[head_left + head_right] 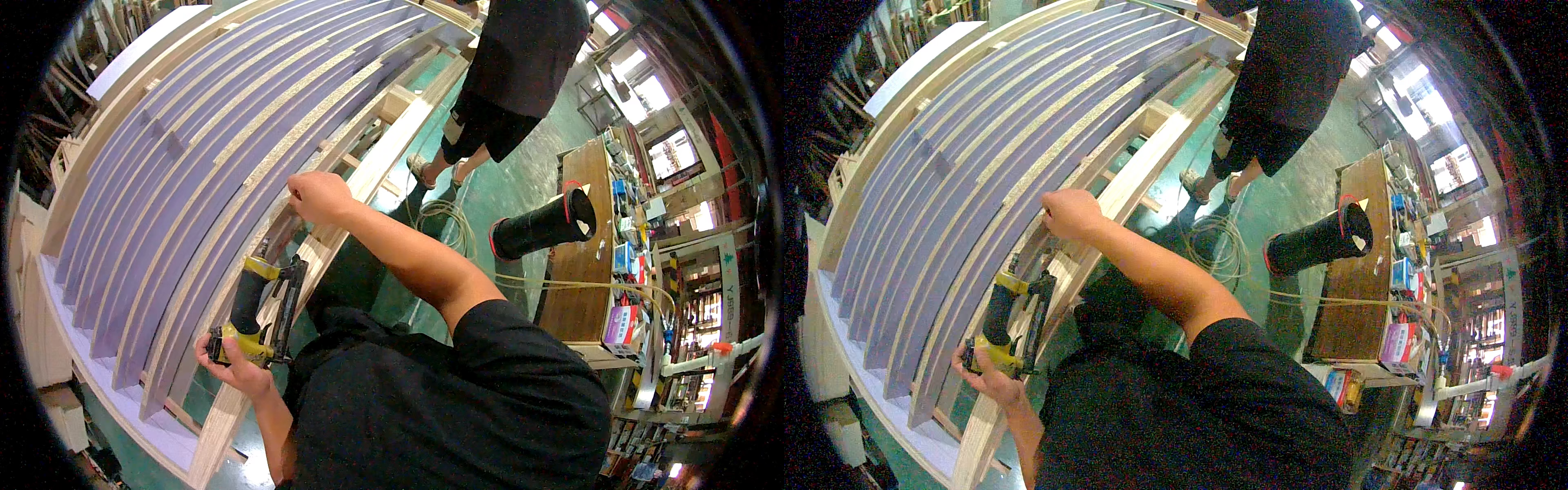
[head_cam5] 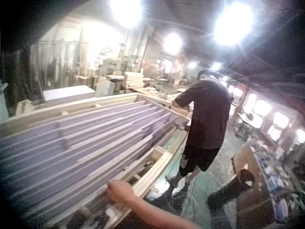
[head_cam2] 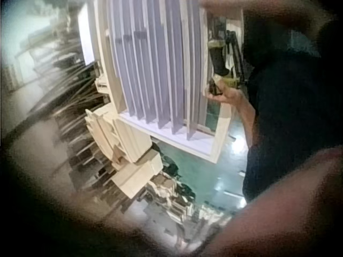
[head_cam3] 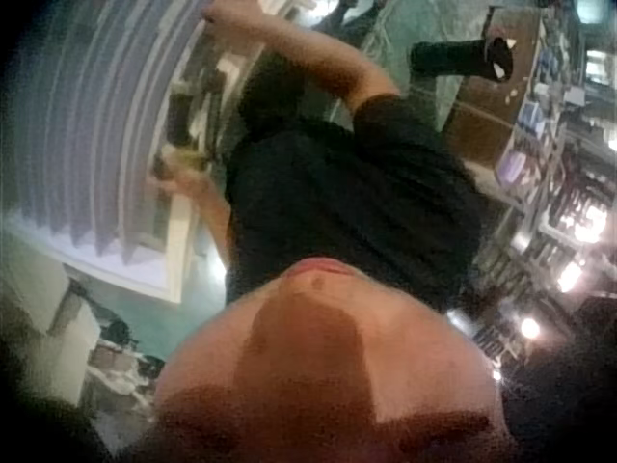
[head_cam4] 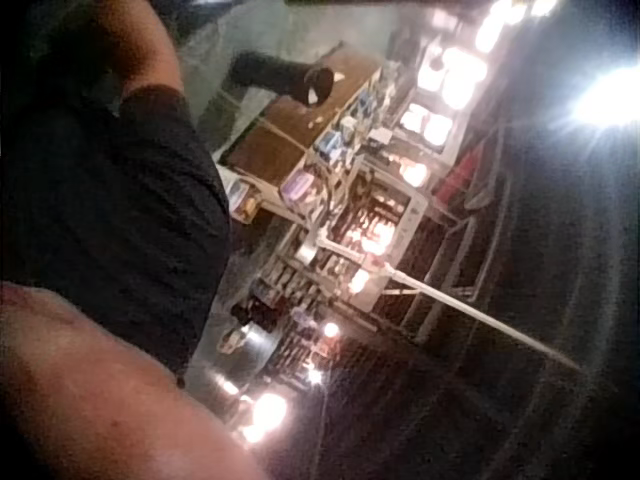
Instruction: The person uses a nail gun to attach small wooden blocks to a large wooden frame with horizontal slats. They retrieve blocks from a nearby bucket, position them on the frame, and secure them with the nail gun. The person also adjusts the frame and aligns the blocks during the process.
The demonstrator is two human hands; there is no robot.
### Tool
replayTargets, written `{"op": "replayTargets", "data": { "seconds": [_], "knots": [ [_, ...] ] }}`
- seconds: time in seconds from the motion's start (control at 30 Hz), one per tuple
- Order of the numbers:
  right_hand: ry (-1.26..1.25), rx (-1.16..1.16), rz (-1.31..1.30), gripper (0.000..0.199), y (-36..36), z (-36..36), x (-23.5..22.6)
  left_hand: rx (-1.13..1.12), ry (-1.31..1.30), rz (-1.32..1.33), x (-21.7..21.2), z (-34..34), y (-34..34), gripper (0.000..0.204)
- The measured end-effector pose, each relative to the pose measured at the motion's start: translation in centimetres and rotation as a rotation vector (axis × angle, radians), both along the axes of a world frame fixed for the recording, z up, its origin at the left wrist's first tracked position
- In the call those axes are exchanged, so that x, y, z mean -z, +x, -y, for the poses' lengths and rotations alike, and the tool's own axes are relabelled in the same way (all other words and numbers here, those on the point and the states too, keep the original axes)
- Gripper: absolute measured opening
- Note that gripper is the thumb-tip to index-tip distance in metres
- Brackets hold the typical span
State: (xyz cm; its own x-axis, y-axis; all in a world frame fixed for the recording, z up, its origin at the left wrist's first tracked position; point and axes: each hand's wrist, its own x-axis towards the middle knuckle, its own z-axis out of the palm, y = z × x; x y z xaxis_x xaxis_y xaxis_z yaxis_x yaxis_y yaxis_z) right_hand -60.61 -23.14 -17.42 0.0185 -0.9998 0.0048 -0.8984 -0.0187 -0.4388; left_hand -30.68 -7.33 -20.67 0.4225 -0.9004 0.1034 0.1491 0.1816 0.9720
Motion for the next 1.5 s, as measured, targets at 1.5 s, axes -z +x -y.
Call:
{"op": "replayTargets", "data": {
  "seconds": [1.5],
  "knots": [
    [0.004, 0.012, -0.010, 0.020, -0.2, 0.7, 0.5, 0.047, -0.006, -0.078, -0.6, 0.1, -0.1, 0.031]
  ]
}}
